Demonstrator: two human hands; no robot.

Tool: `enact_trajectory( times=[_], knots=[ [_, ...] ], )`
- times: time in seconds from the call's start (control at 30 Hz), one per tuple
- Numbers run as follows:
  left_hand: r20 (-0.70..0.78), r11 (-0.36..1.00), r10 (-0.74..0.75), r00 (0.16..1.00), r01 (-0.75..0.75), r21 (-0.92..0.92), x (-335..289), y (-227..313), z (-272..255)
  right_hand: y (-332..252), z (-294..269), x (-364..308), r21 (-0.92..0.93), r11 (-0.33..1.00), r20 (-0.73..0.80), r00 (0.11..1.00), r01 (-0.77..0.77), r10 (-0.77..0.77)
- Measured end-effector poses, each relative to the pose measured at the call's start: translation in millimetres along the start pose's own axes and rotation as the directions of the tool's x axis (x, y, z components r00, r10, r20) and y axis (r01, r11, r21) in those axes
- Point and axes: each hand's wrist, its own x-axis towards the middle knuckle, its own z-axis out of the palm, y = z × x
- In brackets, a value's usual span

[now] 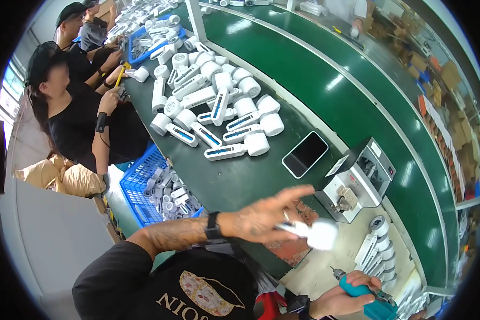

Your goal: The person picks up a white fan component, places it on a red block, and uses a power screwdriver on it before setting it aside and repeating the process. Finally, they pick up two white fan parts and join them together by hand.

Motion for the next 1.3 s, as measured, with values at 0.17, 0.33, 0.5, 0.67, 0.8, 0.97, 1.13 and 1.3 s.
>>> enact_trajectory(
  times=[0.17,0.33,0.5,0.67,0.8,0.97,1.13,1.3],
  knots=[
    [-0.441,0.955,-0.123,0.889,0.227,0.192,-9,8,-107,16,-1,1,-0.155,0.988,0.101,0.995,0.012,0.004],
    [-0.817,0.909,-0.386,0.428,0.33,-0.256,-51,-20,-211,12,18,-9,-0.573,0.801,0.094,0.984,0.176,-0.149],
    [-0.914,0.925,-0.337,0.227,0.262,-0.276,-104,-79,-328,26,-9,-15,-0.756,0.576,0.24,0.951,0.31,-0.196],
    [-0.953,0.629,-0.279,0.118,0.772,-0.089,-134,-141,-401,13,10,-16,-0.256,0.959,0.001,0.992,-0.124,0.128],
    [-0.946,0.229,-0.202,0.254,0.951,0.206,-167,-152,-433,24,-13,-20,-0.346,0.932,0.07,0.988,-0.105,0.137],
    [-0.818,0.274,0.234,0.525,0.772,0.573,-105,-116,-346,61,-71,-24,-0.743,0.622,0.125,0.965,0.246,-0.232],
    [-0.553,0.544,0.123,0.824,0.41,0.732,-53,-48,-220,99,-150,-24,-0.859,0.198,0.407,0.865,0.472,-0.294],
    [-0.297,0.57,-0.093,0.95,0.295,0.767,-31,-21,-138,95,-139,-24,-0.871,0.066,0.457,0.852,0.486,-0.254]
  ],
)
